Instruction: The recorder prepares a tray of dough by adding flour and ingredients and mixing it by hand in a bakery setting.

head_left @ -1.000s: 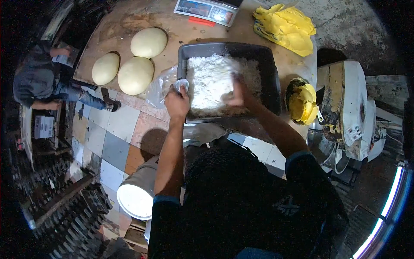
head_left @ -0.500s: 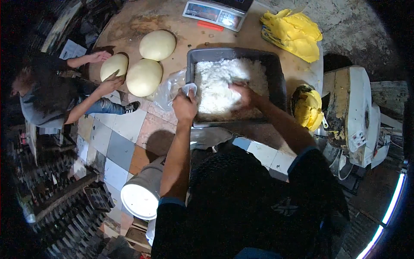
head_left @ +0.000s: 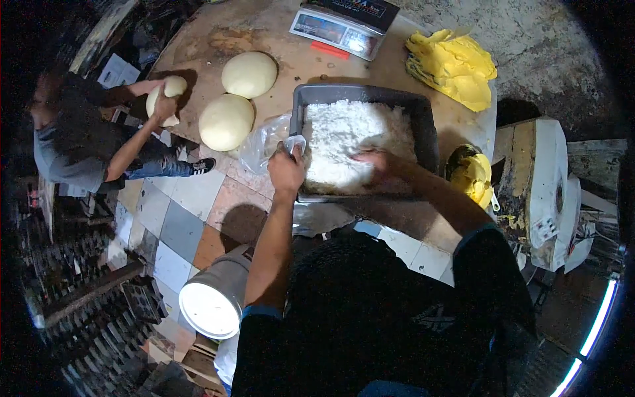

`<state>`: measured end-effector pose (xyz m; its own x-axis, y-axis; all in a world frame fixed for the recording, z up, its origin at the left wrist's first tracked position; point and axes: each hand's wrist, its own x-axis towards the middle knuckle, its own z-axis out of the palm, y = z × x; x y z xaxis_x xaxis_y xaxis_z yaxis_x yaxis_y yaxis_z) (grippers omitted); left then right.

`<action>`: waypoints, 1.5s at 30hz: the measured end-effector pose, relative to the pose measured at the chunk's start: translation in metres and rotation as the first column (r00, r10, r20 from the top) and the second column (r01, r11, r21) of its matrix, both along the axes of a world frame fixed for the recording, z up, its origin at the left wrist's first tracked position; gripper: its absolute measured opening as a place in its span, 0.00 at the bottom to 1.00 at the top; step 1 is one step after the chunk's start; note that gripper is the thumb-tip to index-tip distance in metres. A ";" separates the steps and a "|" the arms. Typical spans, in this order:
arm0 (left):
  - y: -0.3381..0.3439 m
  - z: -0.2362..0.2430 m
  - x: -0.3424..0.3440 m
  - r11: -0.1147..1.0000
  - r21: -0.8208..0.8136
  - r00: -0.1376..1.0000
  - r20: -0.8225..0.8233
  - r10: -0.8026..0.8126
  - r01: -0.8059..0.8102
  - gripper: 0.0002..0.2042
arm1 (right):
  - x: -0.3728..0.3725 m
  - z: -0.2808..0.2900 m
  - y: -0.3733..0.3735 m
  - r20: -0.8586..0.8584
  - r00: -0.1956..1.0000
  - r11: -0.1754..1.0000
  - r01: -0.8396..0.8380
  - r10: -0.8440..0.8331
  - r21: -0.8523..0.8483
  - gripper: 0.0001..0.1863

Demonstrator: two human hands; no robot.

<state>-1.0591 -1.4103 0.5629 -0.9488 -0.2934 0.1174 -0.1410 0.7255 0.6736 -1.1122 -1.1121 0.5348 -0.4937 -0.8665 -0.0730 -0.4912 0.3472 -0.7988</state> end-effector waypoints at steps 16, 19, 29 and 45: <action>0.003 0.006 0.002 1.000 0.011 1.000 0.003 0.010 -0.010 0.17 | -0.022 -0.017 0.039 -0.433 0.853 0.848 -0.023 0.293 0.529 0.36; 0.010 0.007 -0.002 0.999 0.032 1.000 -0.005 0.005 -0.004 0.17 | -0.020 -0.032 0.020 -0.040 0.987 0.985 0.159 -0.156 0.068 0.47; 0.004 0.004 0.001 1.000 -0.002 0.999 -0.026 0.018 -0.018 0.17 | -0.032 0.022 -0.005 -0.100 0.984 0.632 -0.017 0.150 0.775 0.54; 0.006 0.016 0.002 1.000 0.023 0.997 0.072 0.004 -0.006 0.19 | -0.023 0.002 -0.051 -0.299 0.936 0.938 0.260 -0.187 0.229 0.46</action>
